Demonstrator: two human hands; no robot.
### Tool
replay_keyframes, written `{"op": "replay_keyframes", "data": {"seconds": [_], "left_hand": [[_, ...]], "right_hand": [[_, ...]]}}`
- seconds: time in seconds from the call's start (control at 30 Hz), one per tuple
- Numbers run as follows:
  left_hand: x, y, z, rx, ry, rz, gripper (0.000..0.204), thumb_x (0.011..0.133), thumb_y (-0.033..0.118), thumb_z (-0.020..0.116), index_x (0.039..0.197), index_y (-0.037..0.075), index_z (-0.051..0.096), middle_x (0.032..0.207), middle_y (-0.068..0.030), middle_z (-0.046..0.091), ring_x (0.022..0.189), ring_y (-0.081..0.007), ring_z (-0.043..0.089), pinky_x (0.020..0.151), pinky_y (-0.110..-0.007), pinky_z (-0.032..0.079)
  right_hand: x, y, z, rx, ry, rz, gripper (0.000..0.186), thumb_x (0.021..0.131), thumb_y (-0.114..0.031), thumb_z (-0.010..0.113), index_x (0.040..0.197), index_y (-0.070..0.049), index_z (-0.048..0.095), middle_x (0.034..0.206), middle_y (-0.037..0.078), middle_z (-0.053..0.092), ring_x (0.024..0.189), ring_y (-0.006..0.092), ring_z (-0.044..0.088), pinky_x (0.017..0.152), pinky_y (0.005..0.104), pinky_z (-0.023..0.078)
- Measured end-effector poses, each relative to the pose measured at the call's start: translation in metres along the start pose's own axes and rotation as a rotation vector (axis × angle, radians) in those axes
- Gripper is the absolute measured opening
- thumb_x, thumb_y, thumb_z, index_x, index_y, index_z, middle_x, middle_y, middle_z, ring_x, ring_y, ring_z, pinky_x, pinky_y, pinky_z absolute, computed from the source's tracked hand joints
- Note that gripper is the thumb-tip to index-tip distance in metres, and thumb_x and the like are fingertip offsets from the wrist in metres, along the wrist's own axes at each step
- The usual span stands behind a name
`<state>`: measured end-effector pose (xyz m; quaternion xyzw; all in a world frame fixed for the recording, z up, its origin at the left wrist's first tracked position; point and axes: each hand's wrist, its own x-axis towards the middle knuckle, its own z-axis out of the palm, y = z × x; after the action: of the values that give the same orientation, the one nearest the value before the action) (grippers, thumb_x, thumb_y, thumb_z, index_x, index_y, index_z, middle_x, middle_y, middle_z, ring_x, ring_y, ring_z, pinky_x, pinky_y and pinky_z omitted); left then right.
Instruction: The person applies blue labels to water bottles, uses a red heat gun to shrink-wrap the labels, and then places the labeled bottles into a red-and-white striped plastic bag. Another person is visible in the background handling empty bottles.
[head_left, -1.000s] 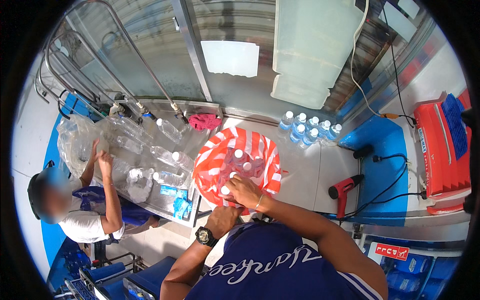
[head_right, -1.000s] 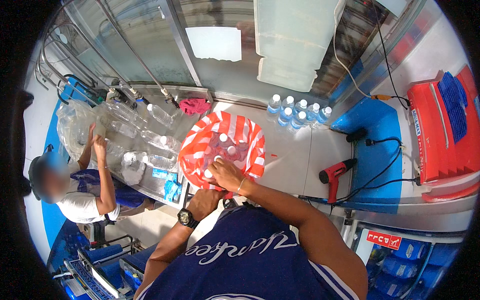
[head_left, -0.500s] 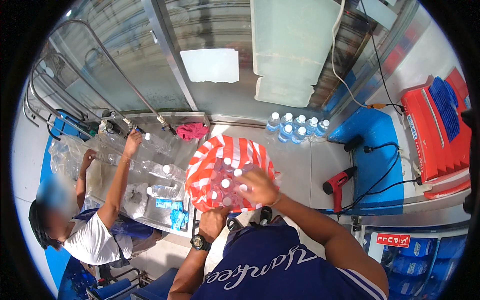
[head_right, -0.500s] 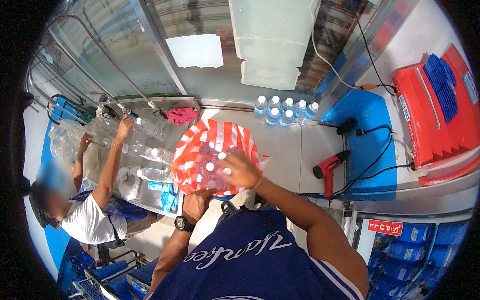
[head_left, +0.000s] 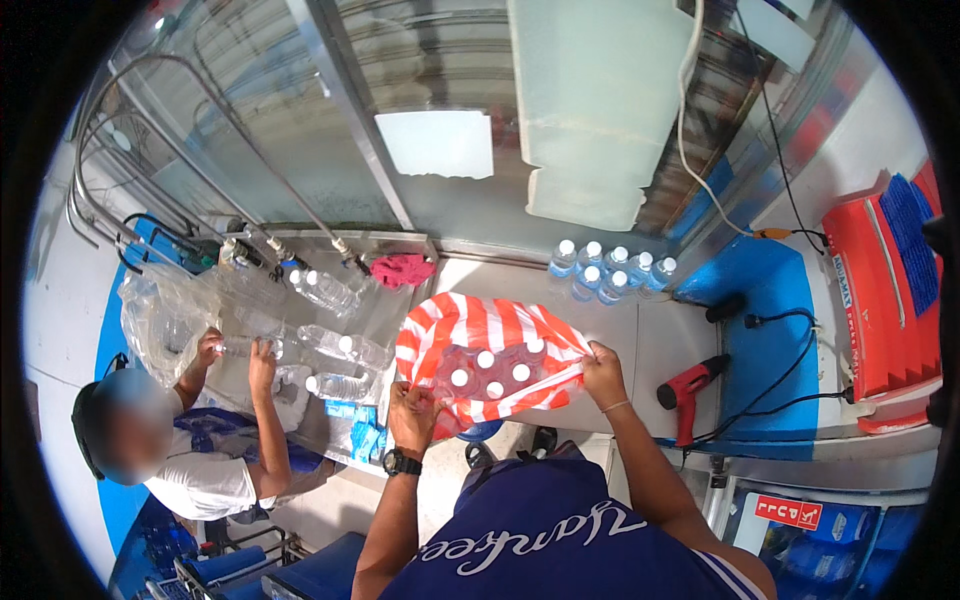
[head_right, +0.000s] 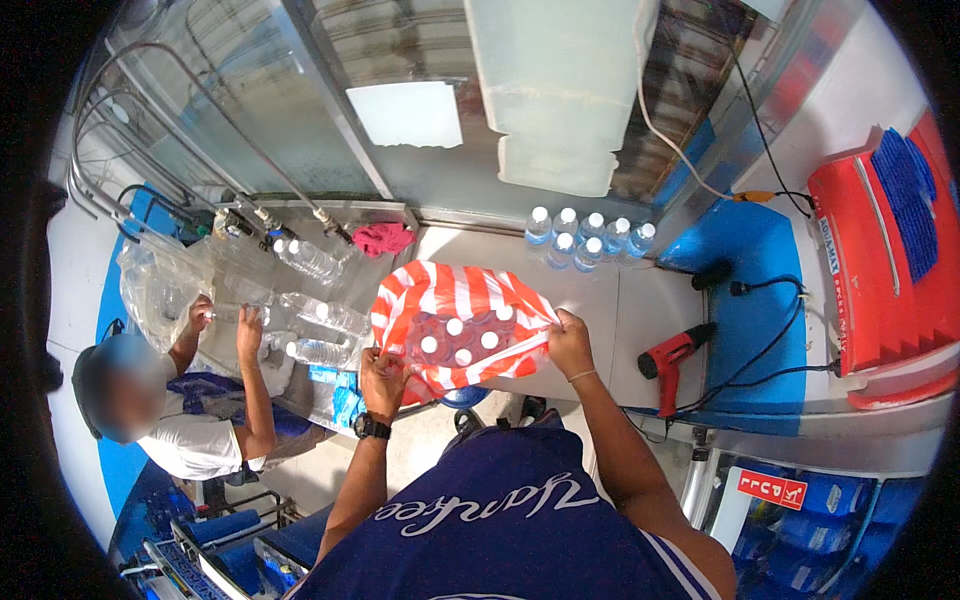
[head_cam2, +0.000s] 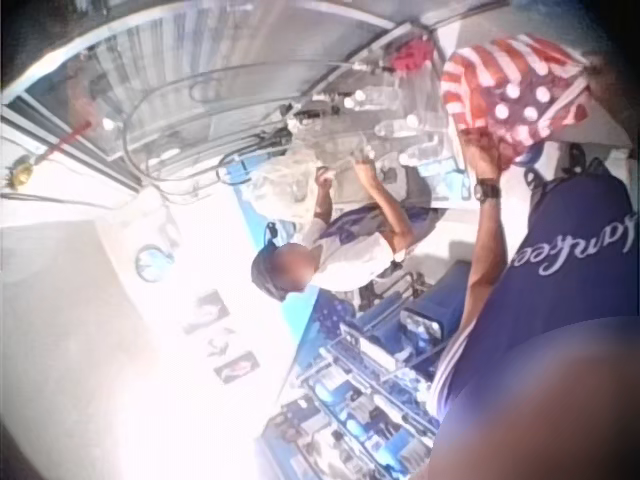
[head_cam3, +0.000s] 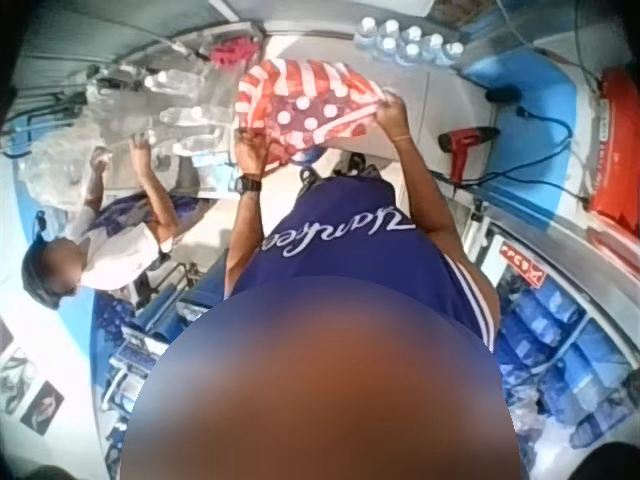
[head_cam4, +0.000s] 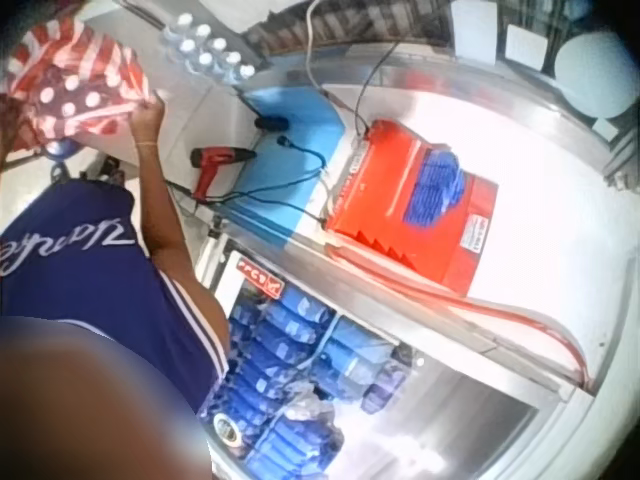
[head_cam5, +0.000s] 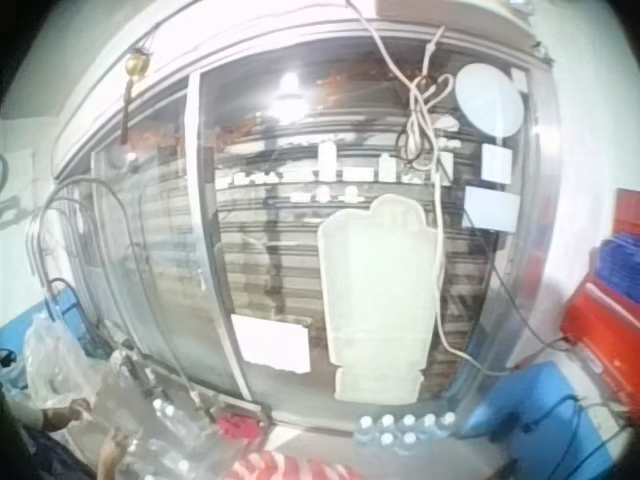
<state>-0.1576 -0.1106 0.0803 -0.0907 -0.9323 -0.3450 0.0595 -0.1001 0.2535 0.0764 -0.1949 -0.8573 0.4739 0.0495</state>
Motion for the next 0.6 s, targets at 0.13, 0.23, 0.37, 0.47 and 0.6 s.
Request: {"op": "replay_keyframes", "data": {"seconds": [0.13, 0.23, 0.37, 0.47, 0.6], "left_hand": [[0.019, 0.024, 0.001, -0.247, -0.235, 0.141, 0.038, 0.067, 0.021, 0.097, 0.078, 0.003, 0.066, 0.079, -0.0106, 0.063, 0.072, -0.0251, 0.063, 0.065, -0.037, 0.051], [0.028, 0.048, 0.006, -0.355, -0.328, 0.152, 0.034, 0.071, 0.013, 0.095, 0.076, 0.003, 0.062, 0.077, -0.0062, 0.063, 0.068, -0.016, 0.059, 0.062, -0.031, 0.047], [0.025, 0.071, 0.005, -0.64, -0.412, 0.09, 0.027, 0.083, 0.003, 0.086, 0.079, 0.007, 0.06, 0.072, 0.0014, 0.062, 0.067, -0.0073, 0.054, 0.061, -0.025, 0.046], [0.03, 0.085, 0.008, -0.838, -0.295, -0.191, 0.018, 0.091, -0.001, 0.075, 0.085, 0.009, 0.062, 0.079, 0.0027, 0.063, 0.065, -0.0053, 0.055, 0.059, -0.023, 0.047], [0.037, 0.112, 0.016, -1.011, -0.141, -0.19, 0.009, 0.094, 0.0, 0.074, 0.097, 0.004, 0.067, 0.088, -0.0006, 0.068, 0.07, -0.0072, 0.059, 0.058, -0.025, 0.049]], "right_hand": [[0.007, -0.027, -0.03, 0.907, -0.181, 0.169, 0.026, 0.097, 0.003, 0.044, 0.106, 0.006, 0.068, 0.099, 0.009, 0.072, 0.083, 0.0151, 0.068, 0.078, 0.03, 0.056], [-0.002, -0.034, -0.057, 0.873, -0.174, 0.147, 0.026, 0.098, 0.003, 0.045, 0.109, 0.006, 0.068, 0.099, 0.01, 0.073, 0.083, 0.0135, 0.068, 0.078, 0.0284, 0.056], [-0.014, -0.022, -0.093, 0.699, -0.18, 0.107, 0.027, 0.097, 0.003, 0.048, 0.114, 0.006, 0.069, 0.094, 0.006, 0.073, 0.081, 0.0092, 0.066, 0.075, 0.0242, 0.053], [-0.02, -0.01, -0.125, 0.745, -0.075, 0.094, 0.025, 0.095, 0.002, 0.051, 0.108, 0.004, 0.072, 0.089, 0.002, 0.071, 0.075, 0.0056, 0.06, 0.067, 0.0231, 0.048], [-0.021, 0.004, -0.175, 0.331, 0.15, -0.077, 0.026, 0.092, 0.005, 0.049, 0.104, 0.004, 0.073, 0.088, 0.002, 0.071, 0.073, 0.0093, 0.063, 0.069, 0.0246, 0.051]]}}
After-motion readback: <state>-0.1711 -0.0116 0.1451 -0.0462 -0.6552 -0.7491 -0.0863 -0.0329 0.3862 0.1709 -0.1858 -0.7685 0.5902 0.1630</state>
